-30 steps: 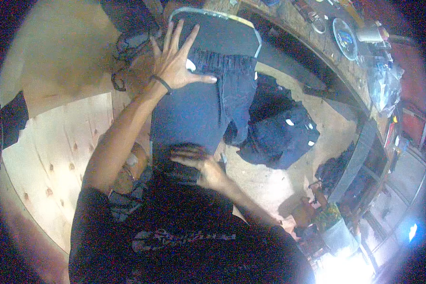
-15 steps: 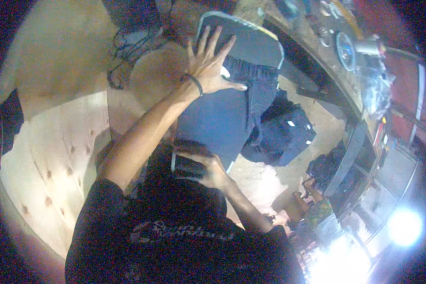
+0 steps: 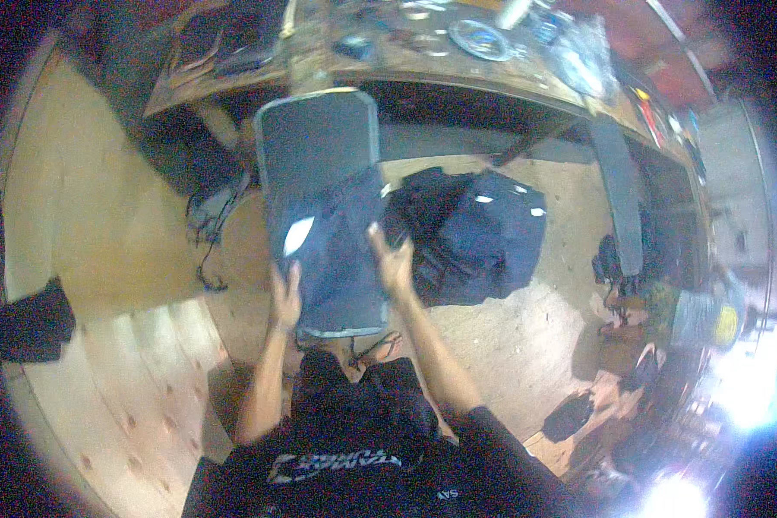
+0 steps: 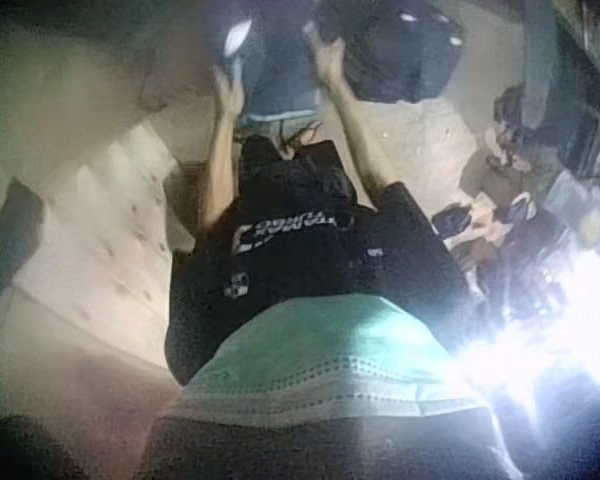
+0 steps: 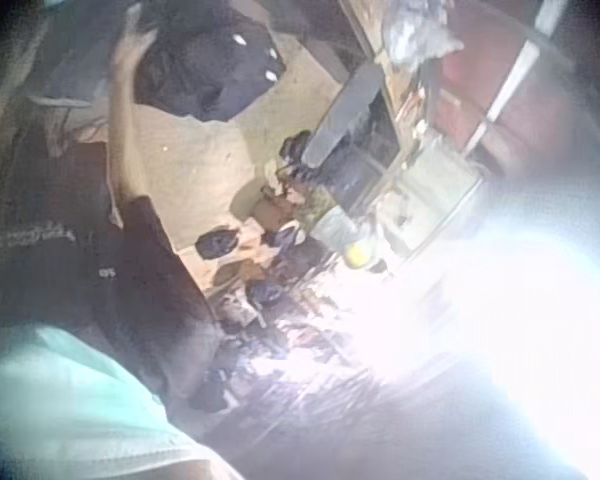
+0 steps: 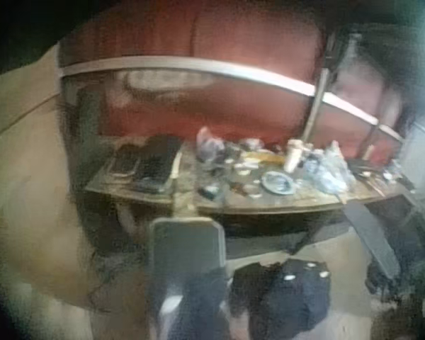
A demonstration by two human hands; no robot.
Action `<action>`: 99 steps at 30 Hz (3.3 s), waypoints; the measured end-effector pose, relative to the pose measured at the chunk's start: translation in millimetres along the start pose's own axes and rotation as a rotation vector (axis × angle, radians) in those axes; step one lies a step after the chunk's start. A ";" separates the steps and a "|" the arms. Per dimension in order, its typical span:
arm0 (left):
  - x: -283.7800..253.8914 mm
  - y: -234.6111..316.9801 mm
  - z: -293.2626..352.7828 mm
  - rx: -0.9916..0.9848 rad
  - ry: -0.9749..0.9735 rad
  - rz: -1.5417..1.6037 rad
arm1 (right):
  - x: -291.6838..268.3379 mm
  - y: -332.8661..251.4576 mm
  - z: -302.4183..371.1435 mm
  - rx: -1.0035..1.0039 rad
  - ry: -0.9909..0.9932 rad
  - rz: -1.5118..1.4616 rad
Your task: The person irons multiple pairs of dark shorts on a small ironing board. They repeatedly place each pair on the board, smooth the fabric, and use a handheld iron to press the garment before moving to the next item.
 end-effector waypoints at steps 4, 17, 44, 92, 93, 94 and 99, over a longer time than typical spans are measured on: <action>22.6 -16.5 178.7 -0.258 -0.506 -0.028 | -60.6 -0.9 153.8 0.054 -0.026 0.295; 273.4 271.5 218.6 0.594 -0.946 0.020 | -422.8 -163.0 274.5 -0.376 0.852 0.079; -138.0 256.9 -381.6 0.437 0.560 -0.529 | 163.1 -206.1 -128.8 -1.017 -0.485 1.030; -135.0 244.9 -614.8 0.021 0.280 -0.970 | 173.3 -141.4 -161.1 -0.820 -0.580 0.984; -135.5 244.3 -616.3 0.010 0.274 -0.973 | 173.2 -141.8 -161.2 -0.820 -0.578 0.981; -136.8 247.3 -616.3 0.024 0.300 -0.978 | 172.5 -142.6 -161.6 -0.815 -0.570 0.970; -130.8 240.5 -617.3 -0.004 0.258 -1.009 | 171.9 -141.2 -161.8 -0.792 -0.572 0.990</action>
Point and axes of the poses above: each hand's wrist, its own z-axis away from the middle knuckle, its own x-axis out of the palm, y = z × x, the point moved 10 cm from there along -z, towards the middle knuckle, and after that the axes turned 10 degrees about -z, right-handed, at the moved point
